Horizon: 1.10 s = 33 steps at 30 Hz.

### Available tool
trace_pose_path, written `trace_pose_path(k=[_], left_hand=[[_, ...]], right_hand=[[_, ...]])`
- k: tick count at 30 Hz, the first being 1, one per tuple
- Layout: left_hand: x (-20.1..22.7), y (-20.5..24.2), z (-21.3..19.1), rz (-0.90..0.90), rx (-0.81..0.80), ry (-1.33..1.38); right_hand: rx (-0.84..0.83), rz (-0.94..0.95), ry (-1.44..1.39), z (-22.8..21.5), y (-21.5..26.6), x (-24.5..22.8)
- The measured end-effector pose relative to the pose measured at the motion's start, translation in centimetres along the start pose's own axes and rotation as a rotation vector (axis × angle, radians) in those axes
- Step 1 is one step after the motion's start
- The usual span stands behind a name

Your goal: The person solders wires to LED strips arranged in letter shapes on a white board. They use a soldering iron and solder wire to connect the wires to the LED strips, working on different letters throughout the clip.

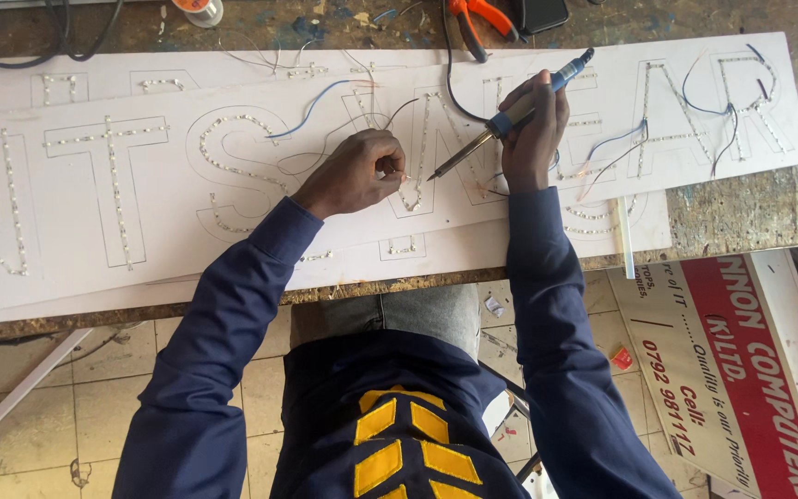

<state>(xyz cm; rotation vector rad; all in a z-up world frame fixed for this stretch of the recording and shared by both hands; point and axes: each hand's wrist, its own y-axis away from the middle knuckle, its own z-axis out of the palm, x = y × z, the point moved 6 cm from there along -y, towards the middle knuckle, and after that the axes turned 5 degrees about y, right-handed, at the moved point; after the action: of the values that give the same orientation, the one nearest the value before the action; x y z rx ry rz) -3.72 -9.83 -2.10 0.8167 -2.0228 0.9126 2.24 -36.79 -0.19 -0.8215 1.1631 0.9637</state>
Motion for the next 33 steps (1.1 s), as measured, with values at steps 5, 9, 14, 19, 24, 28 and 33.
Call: trace_pose_path(k=[5,9,14,19,24,28,33], left_hand=[[0.2,-0.1,0.0,0.026,0.004,-0.004],[0.4,-0.1,0.0,0.064,0.009,-0.021],[0.6,-0.1,-0.1,0.046,0.013,0.005],[0.5,-0.1,-0.1,0.023,0.017,0.012],[0.7,-0.1,-0.1,0.028,0.011,-0.002],[0.5,-0.1,0.0,0.053,0.007,0.004],[0.6,-0.1,0.0,0.035,0.001,-0.019]], right_hand=[[0.004,-0.005,-0.005,0.4,0.5,-0.1],[-0.025,-0.089,0.036,0.8,0.7,-0.7],[-0.033,-0.067,0.024,0.6,0.4,0.0],[-0.056,-0.093,0.038,0.7,0.4,0.1],[-0.059,-0.084,0.059,0.7,0.4,0.2],[-0.071,-0.105,0.068,1.0,0.7,-0.2],[-0.102,-0.147,0.069,0.9,0.4,0.0]])
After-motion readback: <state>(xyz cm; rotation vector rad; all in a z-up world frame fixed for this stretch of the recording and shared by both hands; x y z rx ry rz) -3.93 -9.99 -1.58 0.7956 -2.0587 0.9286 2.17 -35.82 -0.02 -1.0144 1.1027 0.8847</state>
